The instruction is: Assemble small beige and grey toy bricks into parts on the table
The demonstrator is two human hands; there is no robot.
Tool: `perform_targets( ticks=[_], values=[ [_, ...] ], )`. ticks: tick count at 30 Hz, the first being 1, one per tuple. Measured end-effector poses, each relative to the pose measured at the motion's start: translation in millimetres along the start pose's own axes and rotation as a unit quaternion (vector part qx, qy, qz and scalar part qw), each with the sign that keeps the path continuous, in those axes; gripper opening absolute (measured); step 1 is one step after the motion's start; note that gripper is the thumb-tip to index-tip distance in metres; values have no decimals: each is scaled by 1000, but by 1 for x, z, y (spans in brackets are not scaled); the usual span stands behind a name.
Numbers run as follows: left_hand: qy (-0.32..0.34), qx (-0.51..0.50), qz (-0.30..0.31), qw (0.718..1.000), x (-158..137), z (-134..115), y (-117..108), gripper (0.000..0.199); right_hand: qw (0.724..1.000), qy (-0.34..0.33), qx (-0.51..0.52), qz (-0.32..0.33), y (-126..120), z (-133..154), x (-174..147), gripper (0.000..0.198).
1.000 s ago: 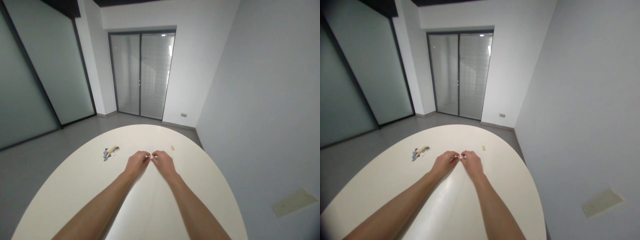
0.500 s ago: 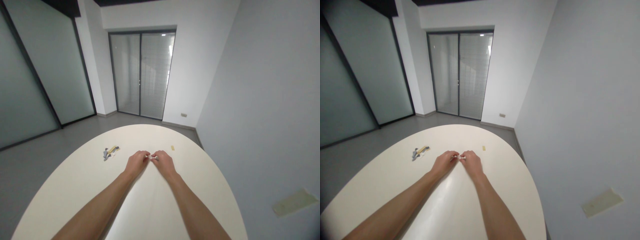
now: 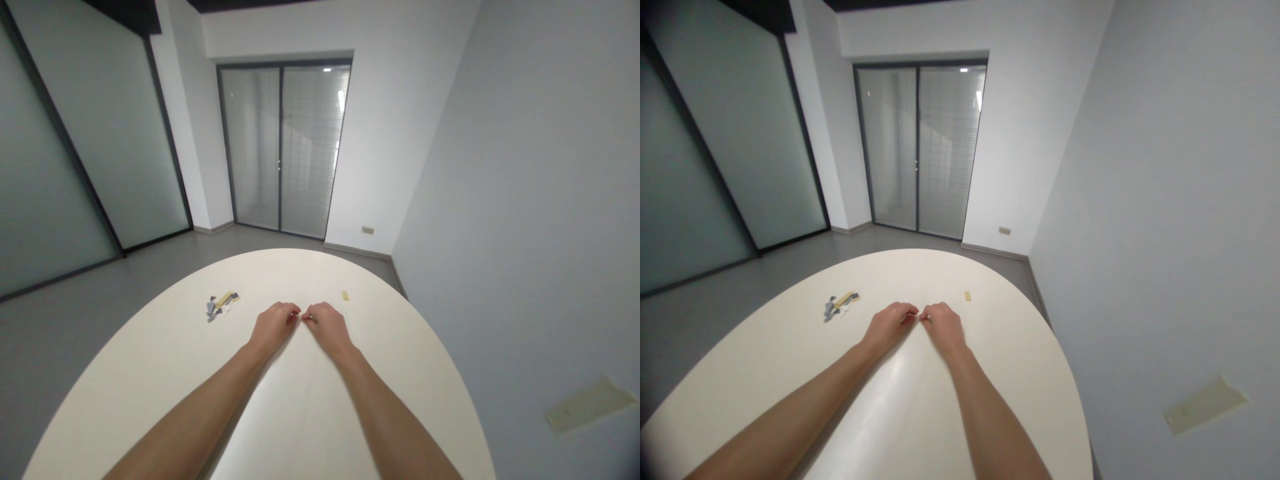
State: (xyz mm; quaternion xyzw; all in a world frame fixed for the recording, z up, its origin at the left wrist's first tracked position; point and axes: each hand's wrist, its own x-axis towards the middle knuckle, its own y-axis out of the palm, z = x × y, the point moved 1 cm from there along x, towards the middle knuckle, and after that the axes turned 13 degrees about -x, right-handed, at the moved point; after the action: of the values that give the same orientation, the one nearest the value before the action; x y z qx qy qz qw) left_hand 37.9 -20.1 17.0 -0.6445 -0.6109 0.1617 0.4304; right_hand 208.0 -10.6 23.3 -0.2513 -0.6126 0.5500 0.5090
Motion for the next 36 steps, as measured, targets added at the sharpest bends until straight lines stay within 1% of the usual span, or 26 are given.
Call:
perform_targets(
  ticks=[8, 14, 21, 28, 36],
  values=[
    [-2, 6, 0, 1000, 0, -2, 0, 23, 1000, 3, -4, 0, 2, -1, 0, 14],
    [13, -1, -11, 1000, 0, 1, 3, 21, 1000, 4, -10, -10, 4, -3, 0, 13],
    [16, 1, -12, 1000, 0, 0, 2, 15, 1000, -6, 1, -5, 5, -2, 0, 15],
    [19, 1, -13, 1000, -1, -1, 2, 14, 1000, 2, 18, 2, 5, -2, 0, 18],
    [38, -2, -10, 999, 0, 0, 2, 15, 1000, -9, 18, -2, 8, -3, 0, 18]
  ],
)
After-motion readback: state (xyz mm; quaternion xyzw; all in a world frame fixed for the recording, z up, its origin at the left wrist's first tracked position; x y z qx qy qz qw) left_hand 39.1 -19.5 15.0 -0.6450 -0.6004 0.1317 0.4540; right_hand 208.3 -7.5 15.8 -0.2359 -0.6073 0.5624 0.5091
